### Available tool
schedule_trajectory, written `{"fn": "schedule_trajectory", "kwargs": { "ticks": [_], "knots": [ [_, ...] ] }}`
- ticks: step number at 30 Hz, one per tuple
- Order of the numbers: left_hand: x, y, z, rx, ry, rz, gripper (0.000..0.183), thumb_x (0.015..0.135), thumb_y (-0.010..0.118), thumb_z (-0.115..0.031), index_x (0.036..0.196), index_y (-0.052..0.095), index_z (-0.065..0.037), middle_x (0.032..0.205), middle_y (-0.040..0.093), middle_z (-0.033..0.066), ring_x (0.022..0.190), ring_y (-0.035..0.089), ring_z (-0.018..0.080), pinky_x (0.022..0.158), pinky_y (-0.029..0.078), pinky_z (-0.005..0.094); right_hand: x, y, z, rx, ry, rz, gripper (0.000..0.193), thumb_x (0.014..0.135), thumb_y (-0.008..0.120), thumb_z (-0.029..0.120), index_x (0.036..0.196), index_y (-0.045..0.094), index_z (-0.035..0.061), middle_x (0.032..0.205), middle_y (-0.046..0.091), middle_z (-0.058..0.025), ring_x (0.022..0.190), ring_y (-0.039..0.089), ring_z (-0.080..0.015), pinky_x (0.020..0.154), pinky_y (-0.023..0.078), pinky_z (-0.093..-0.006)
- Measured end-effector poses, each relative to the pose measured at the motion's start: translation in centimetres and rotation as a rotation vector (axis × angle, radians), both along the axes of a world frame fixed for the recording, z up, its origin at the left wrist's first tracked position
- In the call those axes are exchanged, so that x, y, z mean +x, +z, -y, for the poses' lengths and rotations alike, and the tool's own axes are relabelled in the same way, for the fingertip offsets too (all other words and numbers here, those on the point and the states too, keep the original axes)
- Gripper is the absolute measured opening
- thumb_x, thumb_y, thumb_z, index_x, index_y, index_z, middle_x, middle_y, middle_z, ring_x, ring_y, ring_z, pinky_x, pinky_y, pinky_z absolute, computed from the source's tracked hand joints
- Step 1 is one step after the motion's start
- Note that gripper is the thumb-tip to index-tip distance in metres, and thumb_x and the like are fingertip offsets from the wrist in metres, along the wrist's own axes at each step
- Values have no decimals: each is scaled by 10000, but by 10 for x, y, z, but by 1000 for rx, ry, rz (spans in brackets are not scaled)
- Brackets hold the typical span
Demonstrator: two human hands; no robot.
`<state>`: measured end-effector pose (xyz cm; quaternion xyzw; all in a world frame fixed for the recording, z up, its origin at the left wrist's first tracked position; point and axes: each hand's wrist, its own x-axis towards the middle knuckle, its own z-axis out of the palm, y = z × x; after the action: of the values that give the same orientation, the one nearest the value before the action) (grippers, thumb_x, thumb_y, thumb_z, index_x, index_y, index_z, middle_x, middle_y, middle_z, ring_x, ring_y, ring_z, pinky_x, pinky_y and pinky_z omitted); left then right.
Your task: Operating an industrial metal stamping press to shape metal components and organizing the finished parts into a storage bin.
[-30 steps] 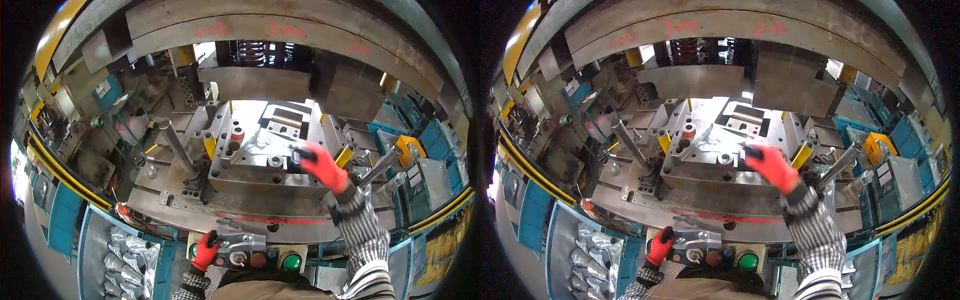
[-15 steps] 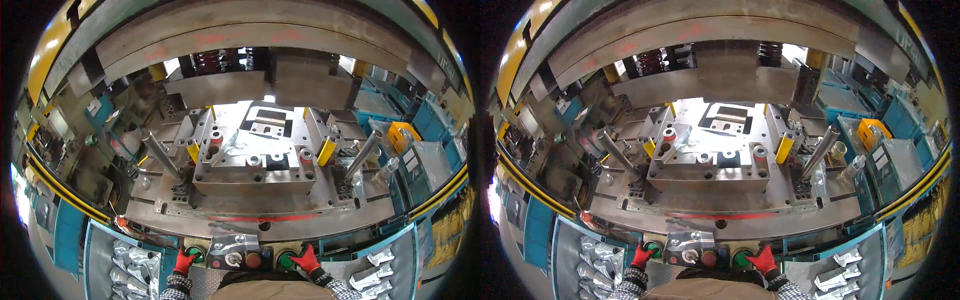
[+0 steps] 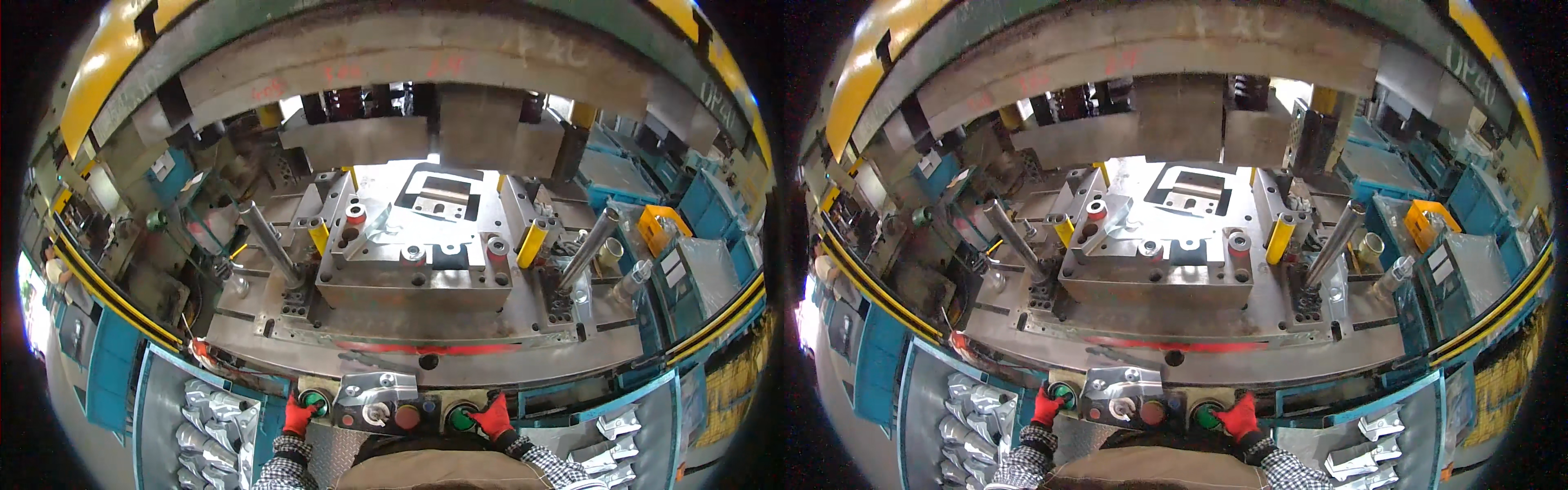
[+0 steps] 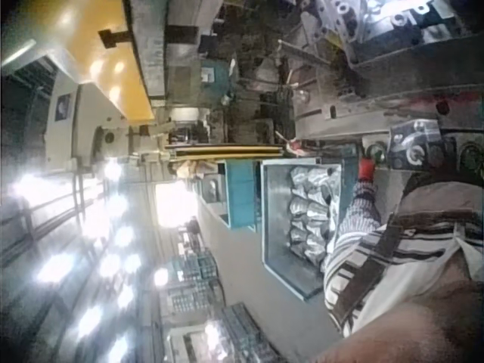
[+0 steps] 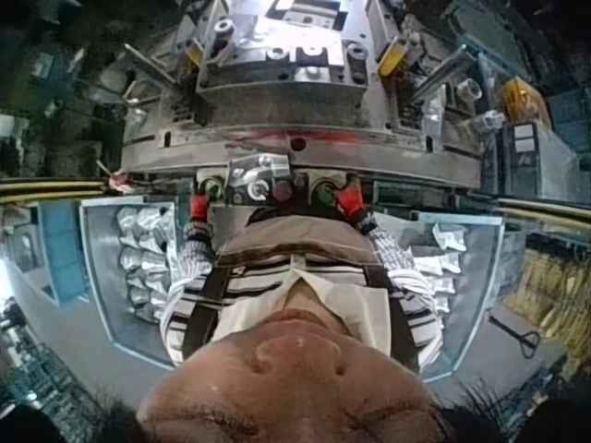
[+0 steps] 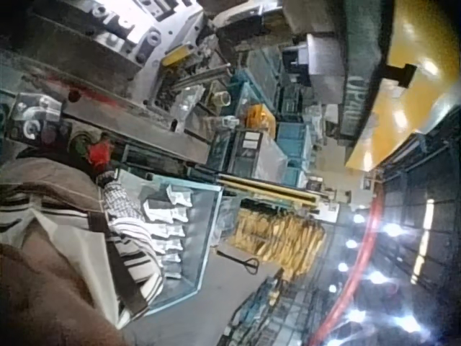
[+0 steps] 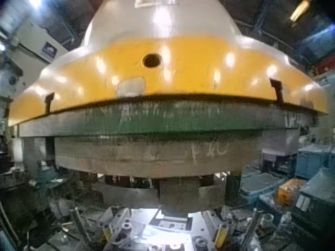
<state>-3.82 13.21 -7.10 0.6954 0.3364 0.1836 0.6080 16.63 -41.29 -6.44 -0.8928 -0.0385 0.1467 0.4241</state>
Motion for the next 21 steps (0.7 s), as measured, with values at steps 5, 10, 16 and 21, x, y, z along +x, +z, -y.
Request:
{"fn": "schedule_trajectory", "kwargs": {
  "ticks": [5, 10, 16, 21],
  "knots": [
    [-1, -8, -3, -89, -22, 84, 775, 735, 744, 112, 1446, 451, 17, 1347, 613, 138, 1211, 629, 269, 1066, 524, 407, -2, 0, -2, -64, -13, 55, 1316, 604, 972, 474, 1506, 240, -144, 1472, 439, -300, 1413, 420, -391, 1180, 359, -418],
    [-6, -21, -10, -108, -35, 128, 742, 753, 674, 124, 1449, 447, 7, 1358, 606, 135, 1220, 624, 273, 1079, 521, 420, -2, 12, -3, 15, -18, 26, 1322, 600, 972, 499, 1497, 249, -149, 1458, 448, -289, 1390, 442, -388, 1163, 376, -418],
    [-4, -16, -3, -142, 7, 130, 746, 730, 765, 71, 1418, 483, 11, 1312, 635, 129, 1197, 634, 265, 1049, 532, 407, -6, 18, -4, 14, -7, 69, 1329, 601, 974, 487, 1503, 237, -152, 1460, 450, -294, 1390, 447, -395, 1163, 377, -416],
    [3, -10, -2, -19, -45, -47, 799, 710, 796, 80, 1437, 474, 4, 1310, 644, 120, 1173, 644, 260, 1015, 541, 394, -5, -4, 5, -47, -21, 118, 1258, 607, 970, 471, 1477, 287, -130, 1426, 478, -304, 1375, 462, -403, 1158, 382, -426]
  ]
}}
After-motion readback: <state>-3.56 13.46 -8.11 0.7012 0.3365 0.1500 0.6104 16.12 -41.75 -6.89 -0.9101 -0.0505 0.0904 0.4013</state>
